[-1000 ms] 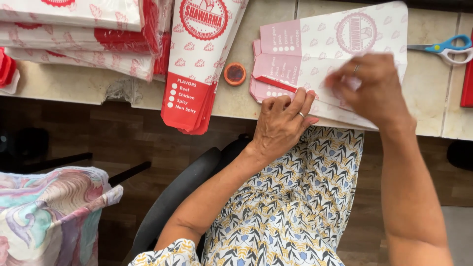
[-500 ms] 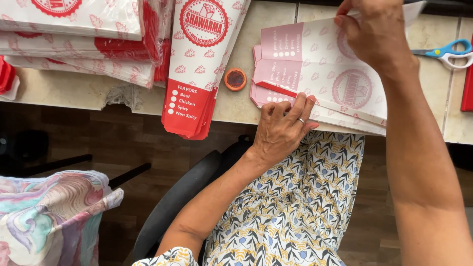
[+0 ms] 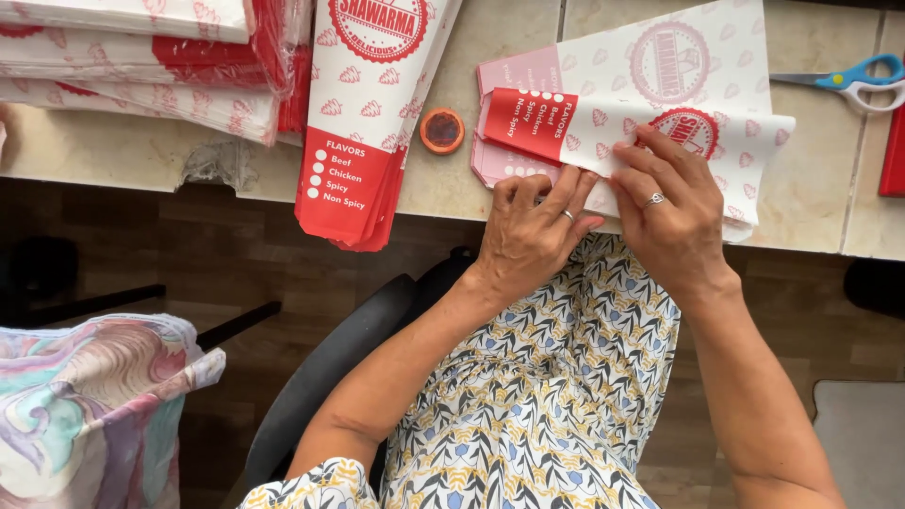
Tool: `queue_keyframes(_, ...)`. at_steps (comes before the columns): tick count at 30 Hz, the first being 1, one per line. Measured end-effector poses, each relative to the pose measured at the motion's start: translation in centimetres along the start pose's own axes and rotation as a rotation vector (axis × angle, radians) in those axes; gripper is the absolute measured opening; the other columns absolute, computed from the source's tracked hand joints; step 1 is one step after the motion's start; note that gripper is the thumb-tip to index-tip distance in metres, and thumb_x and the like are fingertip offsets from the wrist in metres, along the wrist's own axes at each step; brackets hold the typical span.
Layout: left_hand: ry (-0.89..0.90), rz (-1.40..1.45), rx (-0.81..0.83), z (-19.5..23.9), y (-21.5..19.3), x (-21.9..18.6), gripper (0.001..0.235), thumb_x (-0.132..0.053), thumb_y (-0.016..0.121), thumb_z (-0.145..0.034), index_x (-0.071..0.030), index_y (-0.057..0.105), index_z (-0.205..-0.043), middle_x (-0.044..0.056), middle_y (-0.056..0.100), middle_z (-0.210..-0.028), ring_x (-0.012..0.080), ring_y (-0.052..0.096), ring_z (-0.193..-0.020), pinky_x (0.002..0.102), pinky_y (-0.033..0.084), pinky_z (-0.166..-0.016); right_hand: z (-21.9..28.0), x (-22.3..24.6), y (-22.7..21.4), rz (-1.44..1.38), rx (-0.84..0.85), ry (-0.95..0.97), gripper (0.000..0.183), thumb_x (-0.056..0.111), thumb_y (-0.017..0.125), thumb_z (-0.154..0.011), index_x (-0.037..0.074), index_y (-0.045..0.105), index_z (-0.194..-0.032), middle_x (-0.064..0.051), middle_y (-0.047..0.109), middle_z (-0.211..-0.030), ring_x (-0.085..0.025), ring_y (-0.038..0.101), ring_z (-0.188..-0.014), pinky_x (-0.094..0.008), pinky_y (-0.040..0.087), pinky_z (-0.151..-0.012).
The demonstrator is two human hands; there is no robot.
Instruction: Folding and creasing paper shawarma bags at a workstation
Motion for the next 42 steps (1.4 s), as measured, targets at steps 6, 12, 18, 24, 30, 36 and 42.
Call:
queue_keyframes(6, 0.043, 0.132, -0.049, -0.3, -0.7, 1.1, 0.013, -0.008, 0.066, -0.097, -0.001, 0.073, -0.105, 0.012, 0.068, -0.106, 0.0268, 0.059, -0.087, 0.039, 0.048, -0.077, -0.1, -0.3, 0.0, -0.014, 0.019, 0.046, 0.006, -0.002, 0.081, -0.099, -0.001, 0.077, -0.095, -0.016, 0.079, -0.110, -0.038, 0.069, -0.127, -0.044, 0.057, -0.098)
queue_keyframes(12, 0.173, 0.007, -0.008, -3.9, -2.1, 4.8, 0.004, 0.002, 0.069, -0.091, -0.001, 0.072, -0.092, 0.011, 0.063, -0.094, 0.0284, 0.060, -0.091, 0.038, 0.050, -0.081, 0.0, -0.3, 0.1, 0.014, 0.011, 0.040, 0.006, 0.001, 0.078, -0.101, 0.002, 0.077, -0.095, -0.013, 0.080, -0.109, -0.036, 0.070, -0.126, -0.042, 0.057, -0.094)
queue_keyframes(18, 0.249, -0.006, 0.066, -3.5, -0.8, 5.4, 0.011, -0.002, 0.070, -0.089, -0.004, 0.067, -0.079, 0.007, 0.057, -0.079, 0.0241, 0.059, -0.077, 0.035, 0.050, -0.075, -0.1, -0.5, -0.4, -0.053, 0.051, 0.110, 0.004, 0.001, 0.080, -0.101, 0.001, 0.079, -0.097, -0.014, 0.080, -0.109, -0.036, 0.070, -0.126, -0.043, 0.057, -0.099)
queue_keyframes(24, 0.304, -0.002, 0.169, -4.5, -1.9, 5.5, 0.016, 0.014, 0.068, -0.087, -0.002, 0.065, -0.082, 0.008, 0.059, -0.078, 0.0243, 0.050, -0.072, 0.036, 0.042, -0.064, 1.8, -1.5, -2.8, -0.098, 0.053, 0.059, 0.012, -0.009, 0.088, -0.096, -0.004, 0.081, -0.104, -0.019, 0.080, -0.111, -0.038, 0.075, -0.111, -0.047, 0.060, -0.102)
queue_keyframes(30, 0.332, 0.099, 0.204, -4.9, -2.5, 5.9, 0.008, 0.006, 0.073, -0.093, 0.001, 0.068, -0.090, 0.010, 0.064, -0.087, 0.0253, 0.052, -0.075, 0.038, 0.044, -0.068, 5.5, -3.6, -5.8, -0.002, 0.074, 0.130, 0.013, -0.014, 0.089, -0.102, -0.004, 0.081, -0.103, -0.019, 0.080, -0.113, -0.039, 0.074, -0.110, -0.046, 0.061, -0.102)
queue_keyframes(36, 0.351, 0.079, 0.244, -5.4, -2.7, 6.0, 0.010, 0.003, 0.072, -0.096, -0.002, 0.067, -0.089, 0.007, 0.060, -0.082, 0.0243, 0.051, -0.074, 0.037, 0.045, -0.071, 6.1, -3.5, -6.1, 0.064, 0.086, 0.048, 0.012, -0.013, 0.084, -0.105, -0.005, 0.076, -0.105, -0.018, 0.080, -0.114, -0.040, 0.075, -0.108, -0.047, 0.063, -0.098)
queue_keyframes(42, 0.411, -0.006, 0.194, -5.2, -2.4, 5.7, 0.016, 0.008, 0.075, -0.090, -0.004, 0.065, -0.086, 0.007, 0.057, -0.080, 0.0223, 0.051, -0.072, 0.035, 0.044, -0.065, 5.7, -2.9, -6.3, 0.093, 0.090, -0.009, 0.010, -0.010, 0.081, -0.106, -0.005, 0.072, -0.105, -0.018, 0.079, -0.115, -0.039, 0.076, -0.107, -0.047, 0.064, -0.094)
Point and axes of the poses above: each hand's wrist, its own z-axis away from the middle knuckle, its own y-axis out of the palm, x = y × z, the point moved 6 cm from there along -z, towards the middle knuckle
